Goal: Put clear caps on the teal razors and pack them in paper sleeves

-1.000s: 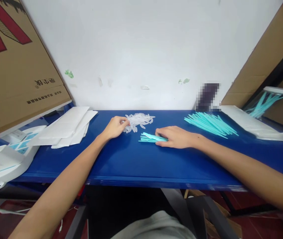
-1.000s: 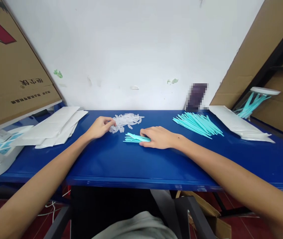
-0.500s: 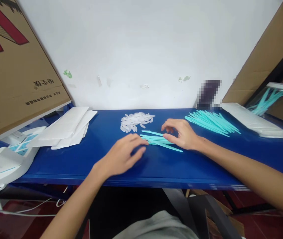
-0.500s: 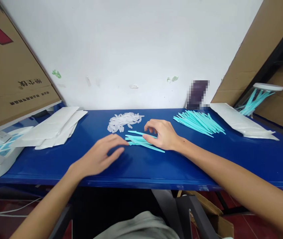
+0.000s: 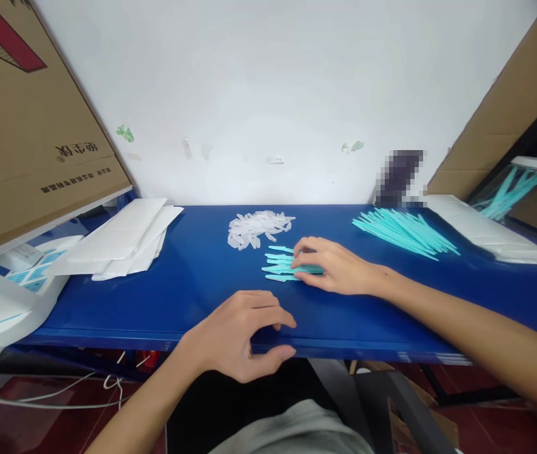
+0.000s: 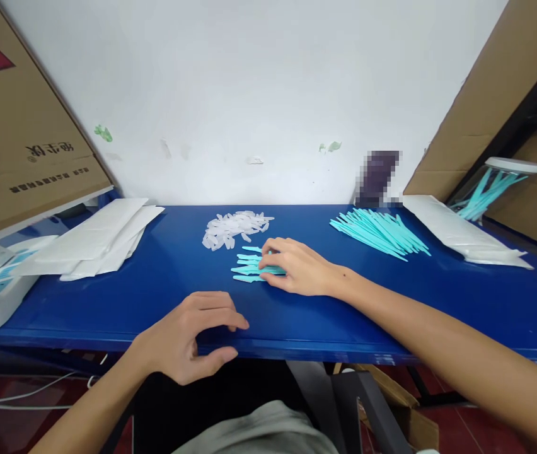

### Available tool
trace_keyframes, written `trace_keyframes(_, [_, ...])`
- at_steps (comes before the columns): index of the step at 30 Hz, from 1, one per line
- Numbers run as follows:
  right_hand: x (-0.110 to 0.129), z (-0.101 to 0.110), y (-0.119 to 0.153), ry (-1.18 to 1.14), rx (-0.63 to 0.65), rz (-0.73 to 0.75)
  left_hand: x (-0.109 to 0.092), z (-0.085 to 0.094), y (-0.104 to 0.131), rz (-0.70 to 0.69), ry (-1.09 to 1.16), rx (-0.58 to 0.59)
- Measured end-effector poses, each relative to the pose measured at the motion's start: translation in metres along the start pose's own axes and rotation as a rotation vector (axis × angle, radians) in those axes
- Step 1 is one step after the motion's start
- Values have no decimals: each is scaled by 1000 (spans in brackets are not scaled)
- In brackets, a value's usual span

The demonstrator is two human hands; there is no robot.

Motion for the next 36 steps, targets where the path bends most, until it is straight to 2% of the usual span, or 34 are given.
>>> trace_keyframes(5, [-9, 5, 2, 35, 91, -173, -9, -17, -7, 94, -157, 164])
trace_keyframes(9, [-11, 4, 2, -5, 103, -226, -5, -24, -8, 128, -254, 148])
trace_keyframes(12, [-11, 4, 1, -27, 74, -230, -2, -23, -8, 160, -310, 96])
trace_keyframes(15, [-12, 4, 1, -19, 34, -199, -3, -22, -10, 115, -351, 86])
trace_keyframes(17, [-12, 4, 1, 4, 17, -171, -3, -22, -11, 105, -376, 98])
trace_keyframes(23, [-15, 1, 1, 11, 40, -207, 6, -26, -11, 259, -365, 179])
trace_keyframes(28, [-19, 2, 0, 19, 18, -235, 6, -27, -10, 275, -367, 162])
trace_keyframes(31, [-20, 2, 1, 24, 7, -230, 4, -23, -7, 276, -365, 184])
trace_keyframes(36, [-19, 0, 2, 14, -3, -143, 3, -10, 0, 270, -328, 253])
Point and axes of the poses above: each hand's wrist, its own y-axis away from the middle knuckle, its own z-axis out of the back of the hand, x = y × z, the point moved 3 cm from there along -y, towards the middle knuckle, and after that the axes turned 2 degrees about -z, right-handed, at the moved point
